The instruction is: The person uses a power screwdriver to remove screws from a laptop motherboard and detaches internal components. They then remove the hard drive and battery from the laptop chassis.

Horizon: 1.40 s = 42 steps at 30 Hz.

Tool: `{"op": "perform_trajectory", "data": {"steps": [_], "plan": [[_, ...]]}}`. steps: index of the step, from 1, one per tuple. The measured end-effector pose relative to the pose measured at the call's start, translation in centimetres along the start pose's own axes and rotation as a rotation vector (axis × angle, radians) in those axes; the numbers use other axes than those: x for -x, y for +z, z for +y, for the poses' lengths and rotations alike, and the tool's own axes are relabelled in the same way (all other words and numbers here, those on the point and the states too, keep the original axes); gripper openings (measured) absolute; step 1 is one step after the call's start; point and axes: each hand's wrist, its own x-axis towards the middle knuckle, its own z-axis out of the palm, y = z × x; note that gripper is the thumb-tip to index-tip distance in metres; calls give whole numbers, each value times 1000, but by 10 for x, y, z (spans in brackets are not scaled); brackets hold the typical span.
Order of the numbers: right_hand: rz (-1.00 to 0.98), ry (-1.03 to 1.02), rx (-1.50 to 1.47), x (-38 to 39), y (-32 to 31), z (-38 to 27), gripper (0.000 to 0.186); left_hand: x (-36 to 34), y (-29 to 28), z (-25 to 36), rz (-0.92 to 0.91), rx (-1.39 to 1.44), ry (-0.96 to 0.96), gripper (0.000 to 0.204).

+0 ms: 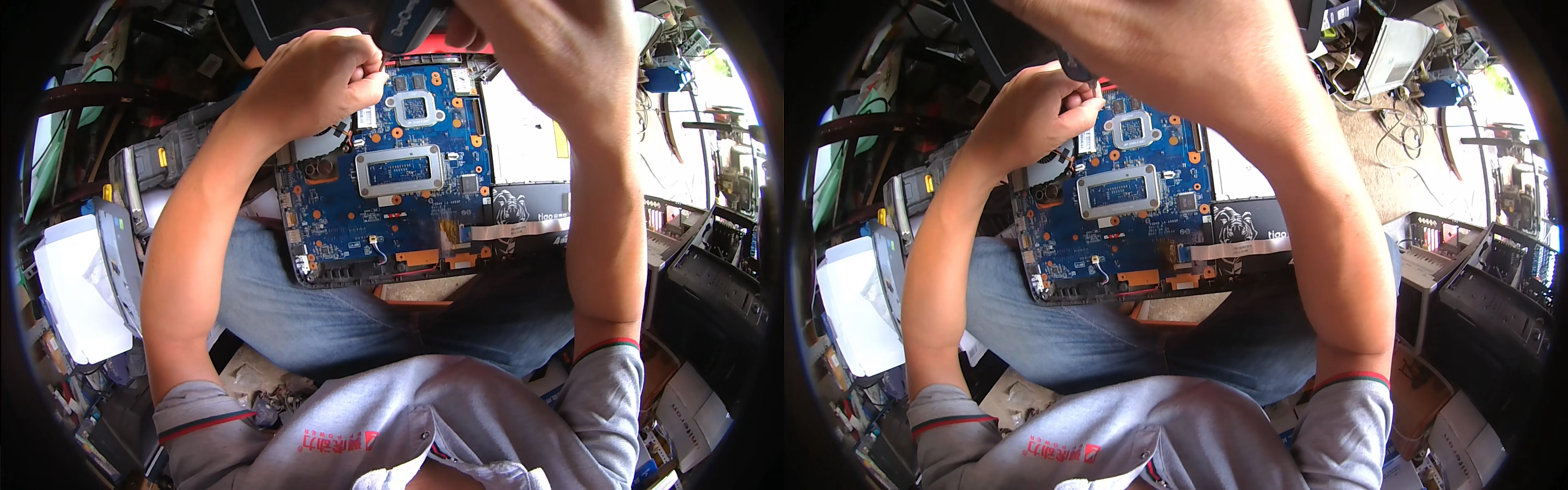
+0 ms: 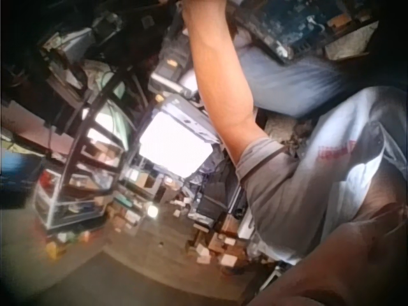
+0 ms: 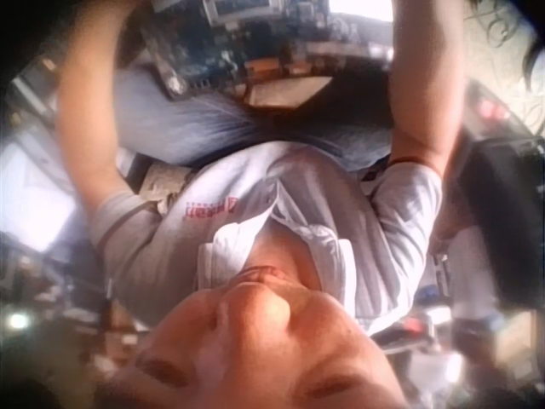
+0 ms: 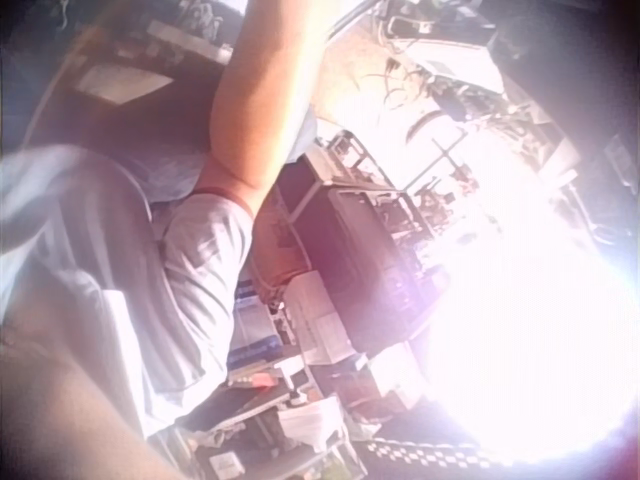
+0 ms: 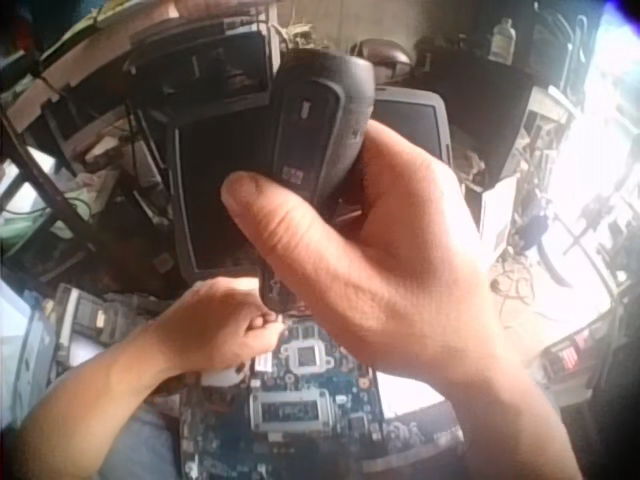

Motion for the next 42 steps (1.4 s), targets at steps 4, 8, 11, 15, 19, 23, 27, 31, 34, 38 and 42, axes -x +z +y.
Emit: {"op": "perform_trajectory", "data": {"steps": [4, 8, 11, 15, 19, 23, 27, 31, 34, 38, 42], "plan": [[222, -142, -64, -1, 3, 20, 34, 3, 6, 0, 73, -50, 48, 11], [231, -37, -76, 12, -49, -12, 34, -2, 5, 2, 67, -81, 87, 10], [234, 40, -218, 37, -105, -7, 33, -1, 3, 2, 28, -159, 23, 14], [497, 137, -189, 80, -147, 18, 38, -6, 2, 6, -38, -188, -22, 19], [538, 250, -450, 122, -160, 27, 43, -5, -3, 11, -56, -234, -30, 18], [705, 330, -474, 142, -172, 40, 41, -5, -3, 13, -81, -294, -23, 19], [803, 368, -460, 157, -180, 42, 41, -3, -8, 19, -96, -263, -56, 20], [791, 371, -454, 169, -194, 43, 45, -4, -10, 22, -115, -257, -76, 18], [831, 373, -385, 172, -194, 39, 49, -3, -11, 25, -136, -262, -89, 18], [966, 407, -267, 163, -179, 33, 54, -1, -9, 24, -124, -269, -89, 18], [973, 438, -263, 159, -173, 28, 55, 3, -3, 25, -58, -249, -76, 14]]}}
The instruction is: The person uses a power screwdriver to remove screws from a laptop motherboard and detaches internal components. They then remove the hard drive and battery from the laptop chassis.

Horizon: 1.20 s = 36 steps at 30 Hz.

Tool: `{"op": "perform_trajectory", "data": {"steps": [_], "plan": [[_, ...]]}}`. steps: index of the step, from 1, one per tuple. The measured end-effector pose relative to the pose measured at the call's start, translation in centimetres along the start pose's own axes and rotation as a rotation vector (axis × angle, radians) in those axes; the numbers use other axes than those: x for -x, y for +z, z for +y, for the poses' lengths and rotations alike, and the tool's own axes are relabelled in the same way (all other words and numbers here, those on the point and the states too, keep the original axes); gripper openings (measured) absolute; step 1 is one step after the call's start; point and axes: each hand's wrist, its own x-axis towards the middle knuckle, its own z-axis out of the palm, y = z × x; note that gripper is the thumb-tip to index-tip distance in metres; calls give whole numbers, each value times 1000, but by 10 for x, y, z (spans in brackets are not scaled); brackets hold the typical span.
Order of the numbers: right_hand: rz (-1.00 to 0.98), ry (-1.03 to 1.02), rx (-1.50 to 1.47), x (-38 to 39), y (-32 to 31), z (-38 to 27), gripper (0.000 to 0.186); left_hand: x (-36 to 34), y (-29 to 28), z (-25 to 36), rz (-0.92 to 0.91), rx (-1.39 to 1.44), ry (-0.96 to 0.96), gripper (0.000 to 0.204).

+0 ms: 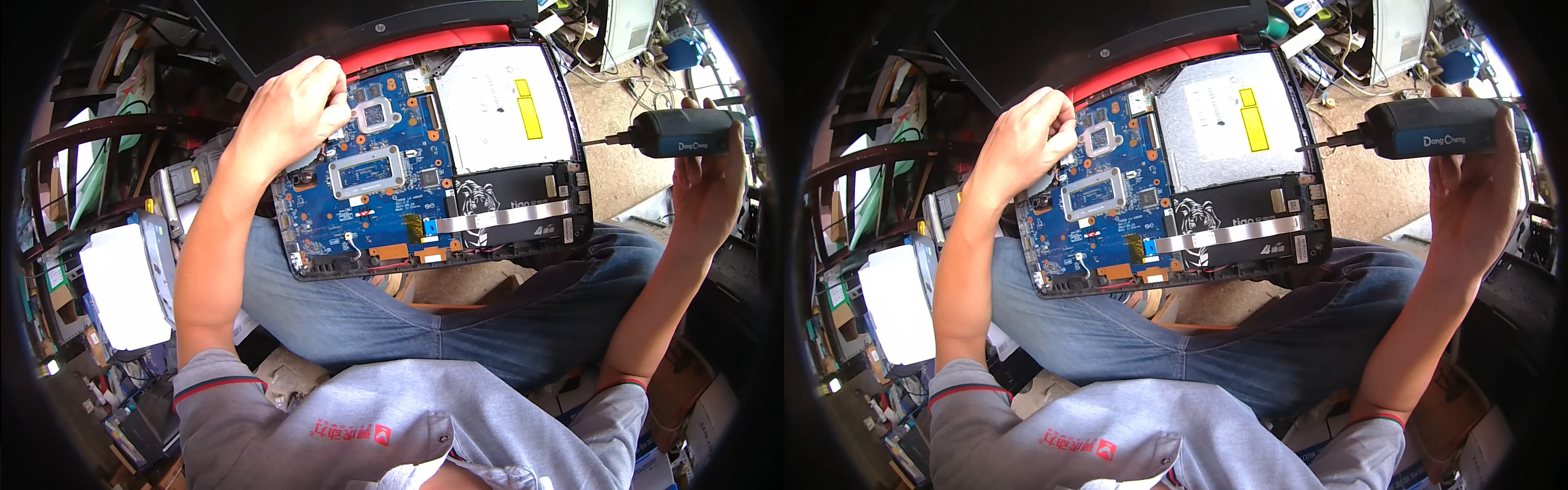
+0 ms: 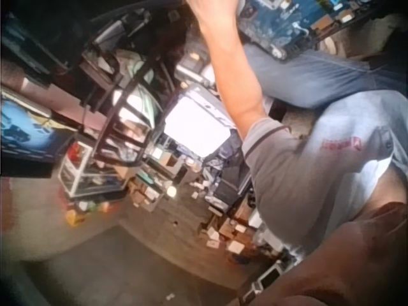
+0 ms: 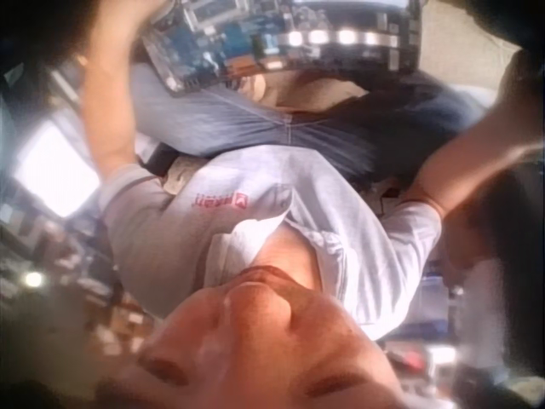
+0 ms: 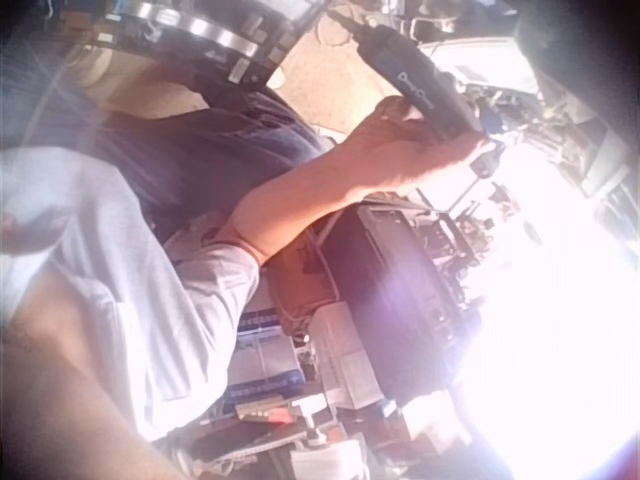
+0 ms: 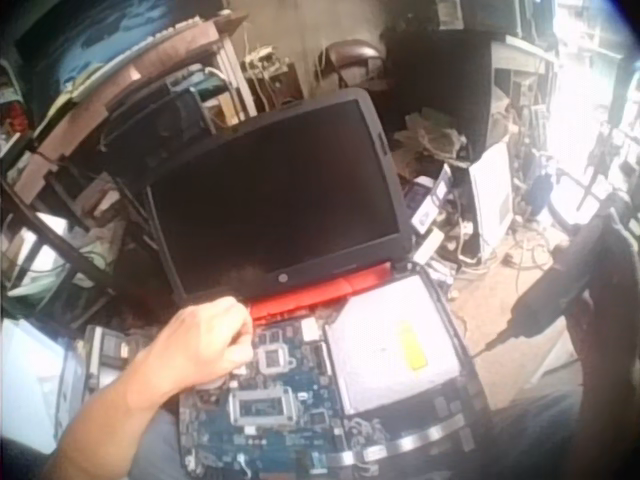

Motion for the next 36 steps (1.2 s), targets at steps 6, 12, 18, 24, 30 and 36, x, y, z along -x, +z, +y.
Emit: {"op": "perform_trajectory", "data": {"steps": [6, 12, 18, 24, 30, 36], "plan": [[-425, 51, -134, -20, -39, 3, 53, 9, 5, 5, 232, -158, 199, 10], [29, -51, 50, 6, 11, 1, 55, 10, 6, 10, 254, -241, 209, 7], [-52, -43, 84, -4, -5, 3, 57, 7, 4, 11, 216, -284, 210, 9], [-123, -47, 91, -10, -18, 5, 58, 4, 7, 12, 225, -361, 234, 11], [-103, -68, 62, -8, -15, 6, 57, 3, 11, 8, 226, -379, 211, 13], [-54, -66, 62, -2, -4, 5, 57, 3, 9, 9, 235, -300, 202, 13]]}}
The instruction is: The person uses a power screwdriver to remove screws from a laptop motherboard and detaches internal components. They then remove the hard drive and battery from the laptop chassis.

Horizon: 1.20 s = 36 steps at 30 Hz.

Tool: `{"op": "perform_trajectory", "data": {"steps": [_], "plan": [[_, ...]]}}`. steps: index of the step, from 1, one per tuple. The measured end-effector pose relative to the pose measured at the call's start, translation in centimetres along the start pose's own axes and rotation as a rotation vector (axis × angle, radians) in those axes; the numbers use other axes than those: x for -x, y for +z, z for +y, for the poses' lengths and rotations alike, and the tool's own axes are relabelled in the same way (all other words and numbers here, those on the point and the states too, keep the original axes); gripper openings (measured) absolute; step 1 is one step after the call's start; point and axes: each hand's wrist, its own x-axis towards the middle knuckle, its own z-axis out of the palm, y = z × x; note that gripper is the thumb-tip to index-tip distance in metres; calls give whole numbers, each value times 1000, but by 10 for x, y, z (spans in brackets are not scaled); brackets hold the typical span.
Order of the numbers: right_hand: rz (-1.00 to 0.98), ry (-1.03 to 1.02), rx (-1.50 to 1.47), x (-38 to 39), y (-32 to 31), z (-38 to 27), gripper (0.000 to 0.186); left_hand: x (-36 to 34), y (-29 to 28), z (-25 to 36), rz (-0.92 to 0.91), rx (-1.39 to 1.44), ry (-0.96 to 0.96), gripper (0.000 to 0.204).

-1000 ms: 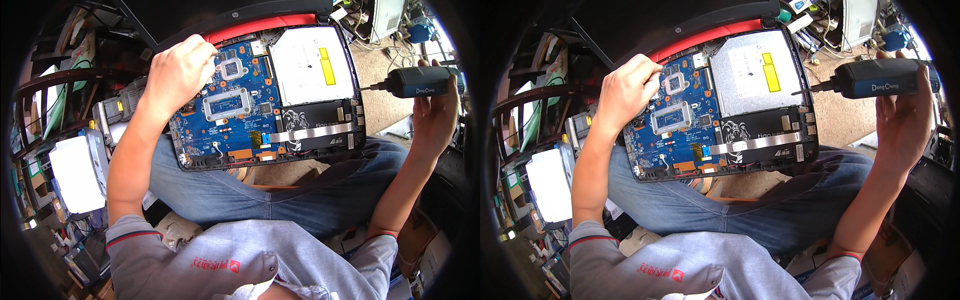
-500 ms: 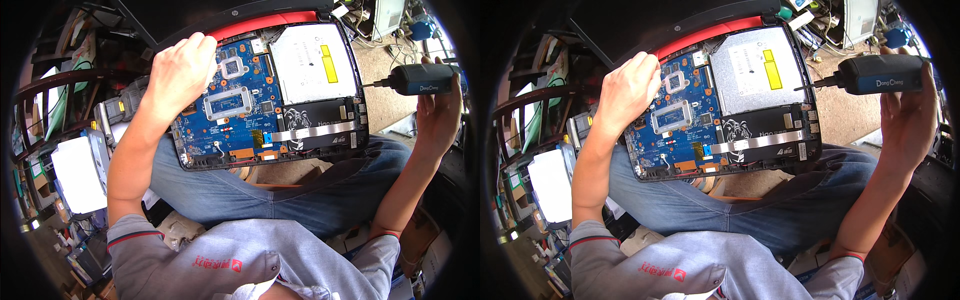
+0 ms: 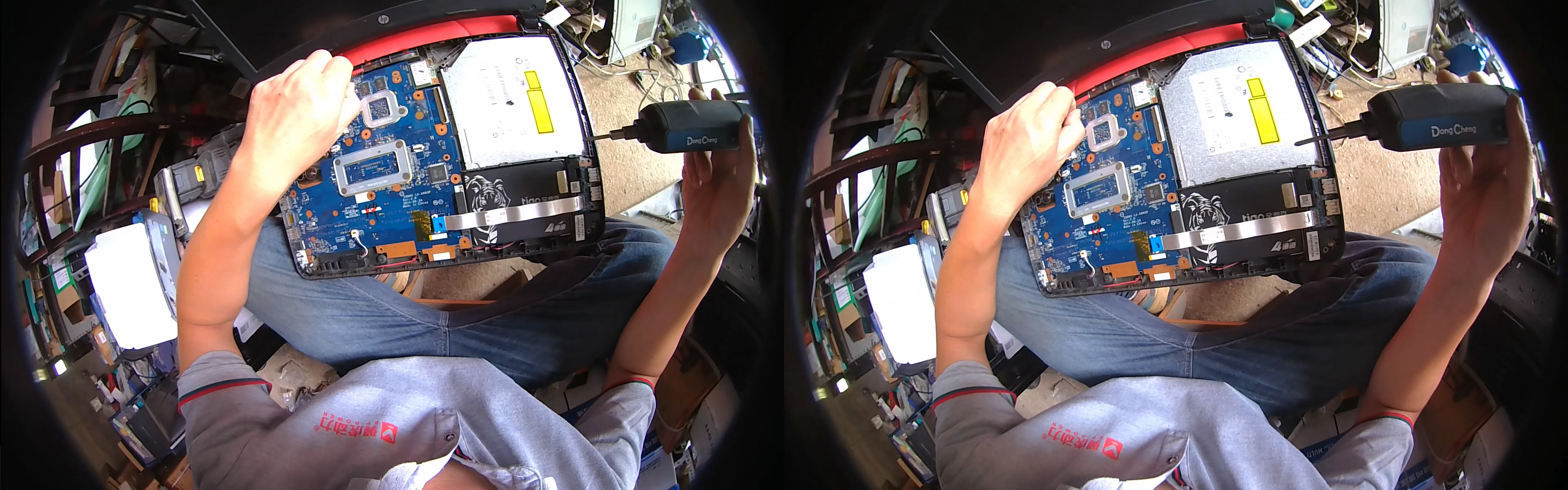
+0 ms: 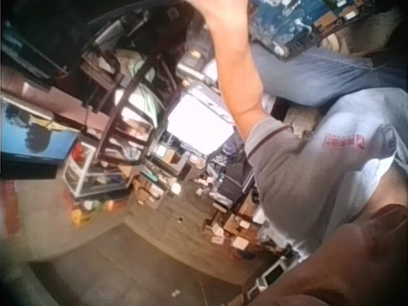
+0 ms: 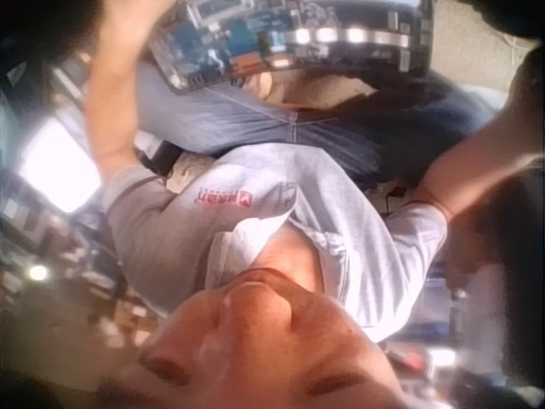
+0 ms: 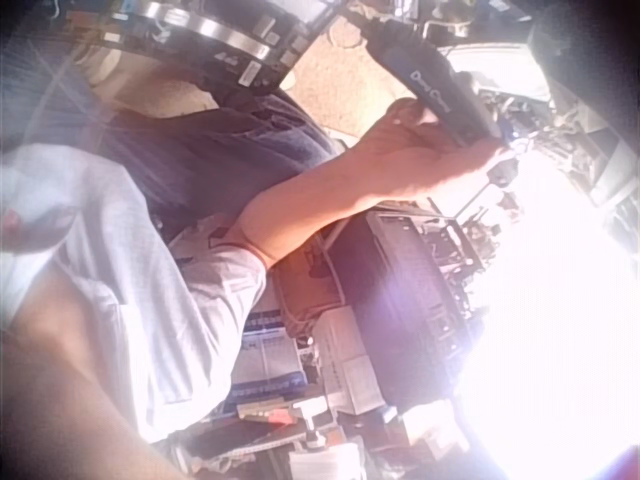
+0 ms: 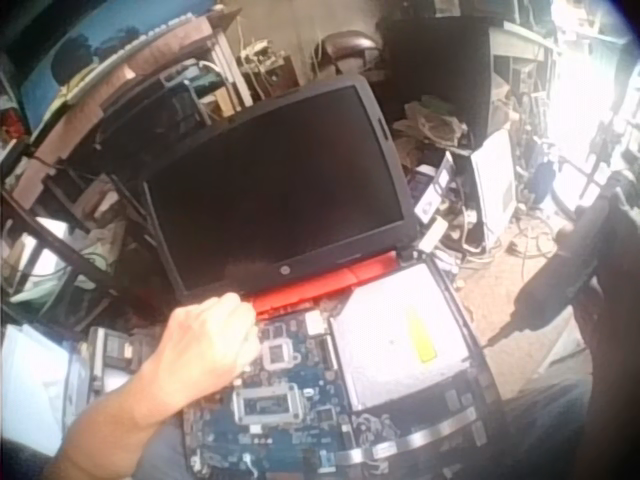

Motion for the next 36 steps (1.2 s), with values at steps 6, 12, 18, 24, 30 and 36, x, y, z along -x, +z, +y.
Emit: {"op": "perform_trajectory", "data": {"steps": [6, 12, 18, 24, 30, 36], "plan": [[-120, 90, -134, -1, -6, -1, 53, -3, -11, 1, -183, 91, -234, 15], [-351, 64, -207, -2, -15, -1, 49, -14, -13, 9, -254, 85, -326, 18], [-536, -79, -158, 11, -9, -2, 54, -8, -12, 7, -226, 72, -298, 17], [-760, -291, -132, 21, 3, 14, 53, -11, -13, 7, -210, 98, -313, 16], [-856, -21, -118, 33, 18, 13, 77, -9, -11, 5, -241, 112, -342, 15], [-956, -6, 270, 35, 21, 5, 32, -9, -8, 3, -207, 146, -303, 15]]}}
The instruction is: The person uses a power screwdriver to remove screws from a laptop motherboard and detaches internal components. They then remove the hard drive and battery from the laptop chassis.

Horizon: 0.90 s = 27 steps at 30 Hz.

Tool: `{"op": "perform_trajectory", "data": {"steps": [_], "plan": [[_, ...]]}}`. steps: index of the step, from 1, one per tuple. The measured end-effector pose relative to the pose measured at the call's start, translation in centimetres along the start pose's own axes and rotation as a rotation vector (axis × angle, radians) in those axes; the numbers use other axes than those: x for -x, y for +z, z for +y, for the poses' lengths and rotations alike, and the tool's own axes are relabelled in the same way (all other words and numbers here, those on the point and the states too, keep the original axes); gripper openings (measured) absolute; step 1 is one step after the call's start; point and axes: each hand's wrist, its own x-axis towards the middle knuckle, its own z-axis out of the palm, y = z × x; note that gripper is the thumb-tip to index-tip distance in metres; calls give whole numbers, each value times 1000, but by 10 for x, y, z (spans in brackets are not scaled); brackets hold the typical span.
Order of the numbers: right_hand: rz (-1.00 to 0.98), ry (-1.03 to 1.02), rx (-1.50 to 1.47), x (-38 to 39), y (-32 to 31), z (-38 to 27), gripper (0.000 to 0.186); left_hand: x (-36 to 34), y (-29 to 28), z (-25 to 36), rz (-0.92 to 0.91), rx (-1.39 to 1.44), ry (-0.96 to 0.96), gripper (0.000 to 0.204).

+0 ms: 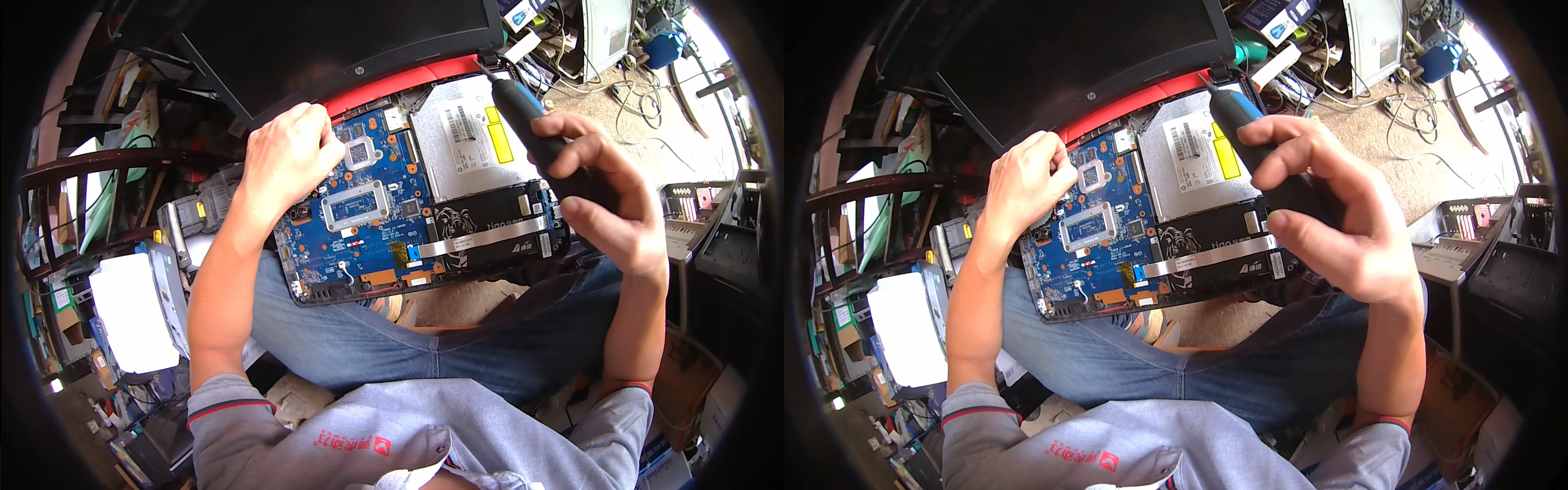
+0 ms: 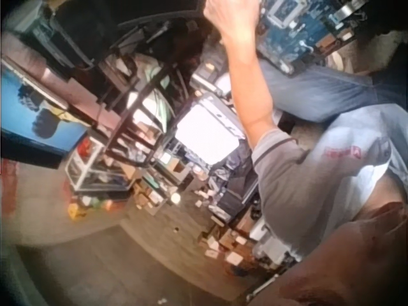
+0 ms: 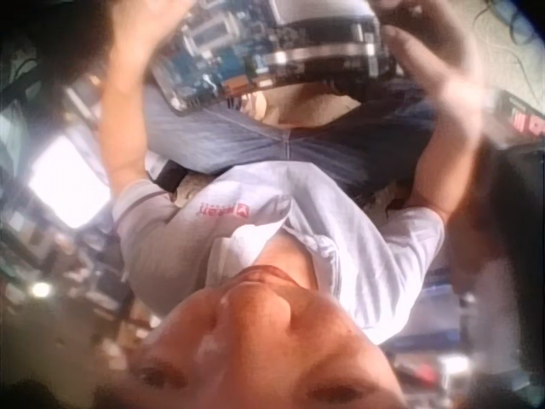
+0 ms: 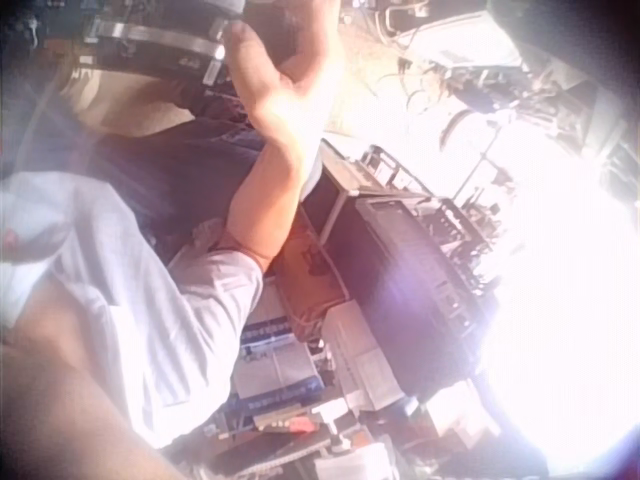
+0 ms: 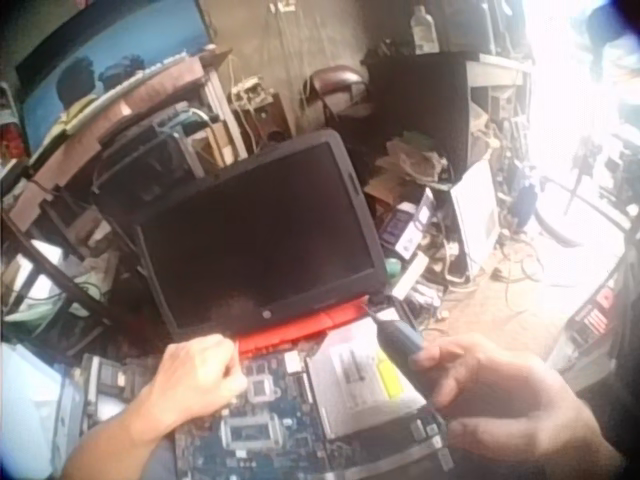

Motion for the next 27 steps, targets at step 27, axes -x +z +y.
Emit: {"op": "perform_trajectory", "data": {"steps": [27], "plan": [[-94, -114, 568, -45, -19, 29, 70, -39, 29, 88, 215, 302, 653, 12]]}}
